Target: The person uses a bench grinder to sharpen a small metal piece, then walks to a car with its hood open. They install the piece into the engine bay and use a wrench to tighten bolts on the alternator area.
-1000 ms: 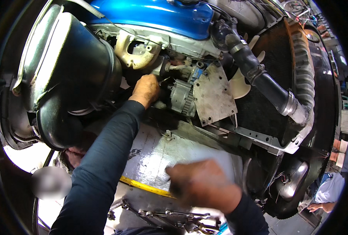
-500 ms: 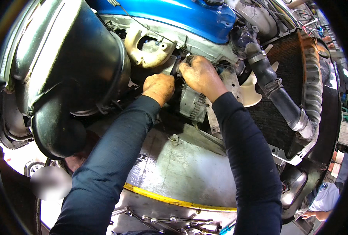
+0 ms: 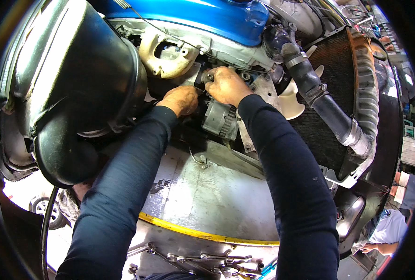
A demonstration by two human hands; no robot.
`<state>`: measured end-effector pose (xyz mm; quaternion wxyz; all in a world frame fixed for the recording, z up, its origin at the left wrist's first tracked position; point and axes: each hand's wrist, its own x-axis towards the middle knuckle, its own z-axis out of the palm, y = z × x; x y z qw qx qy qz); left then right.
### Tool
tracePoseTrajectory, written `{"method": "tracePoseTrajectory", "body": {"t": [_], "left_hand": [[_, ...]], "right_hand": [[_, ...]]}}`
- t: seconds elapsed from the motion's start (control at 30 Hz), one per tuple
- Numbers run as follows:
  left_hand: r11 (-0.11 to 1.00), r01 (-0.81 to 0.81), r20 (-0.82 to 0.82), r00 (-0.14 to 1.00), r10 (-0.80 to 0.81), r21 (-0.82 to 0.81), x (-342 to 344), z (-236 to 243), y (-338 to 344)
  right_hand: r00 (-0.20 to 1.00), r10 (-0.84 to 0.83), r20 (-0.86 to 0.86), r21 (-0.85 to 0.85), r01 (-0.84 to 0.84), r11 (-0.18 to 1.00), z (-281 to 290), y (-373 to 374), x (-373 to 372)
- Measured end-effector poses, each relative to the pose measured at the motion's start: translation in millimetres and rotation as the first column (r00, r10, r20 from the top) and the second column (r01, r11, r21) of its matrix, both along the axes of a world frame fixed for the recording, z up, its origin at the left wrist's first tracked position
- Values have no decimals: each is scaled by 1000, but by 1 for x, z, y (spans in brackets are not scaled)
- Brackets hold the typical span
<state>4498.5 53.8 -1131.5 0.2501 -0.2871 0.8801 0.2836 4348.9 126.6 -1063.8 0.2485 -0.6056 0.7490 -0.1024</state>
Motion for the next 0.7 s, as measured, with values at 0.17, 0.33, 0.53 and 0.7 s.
{"method": "tracePoseTrajectory", "body": {"t": [0.17,0.33,0.53,0.7], "left_hand": [[987,158,-97,982,-160,-31,2,-17,8],[1000,-23,-118,993,24,14,8,6,20],[962,260,43,964,-264,89,-25,4,1],[976,207,98,972,-213,70,-25,-11,6]], "right_hand": [[998,23,56,56,-26,998,-8,-1,-7],[999,10,-33,53,-8,999,-19,-5,-8],[947,274,-170,236,-231,944,-30,-15,-14],[980,163,-112,131,-148,980,-24,-9,-15]]}}
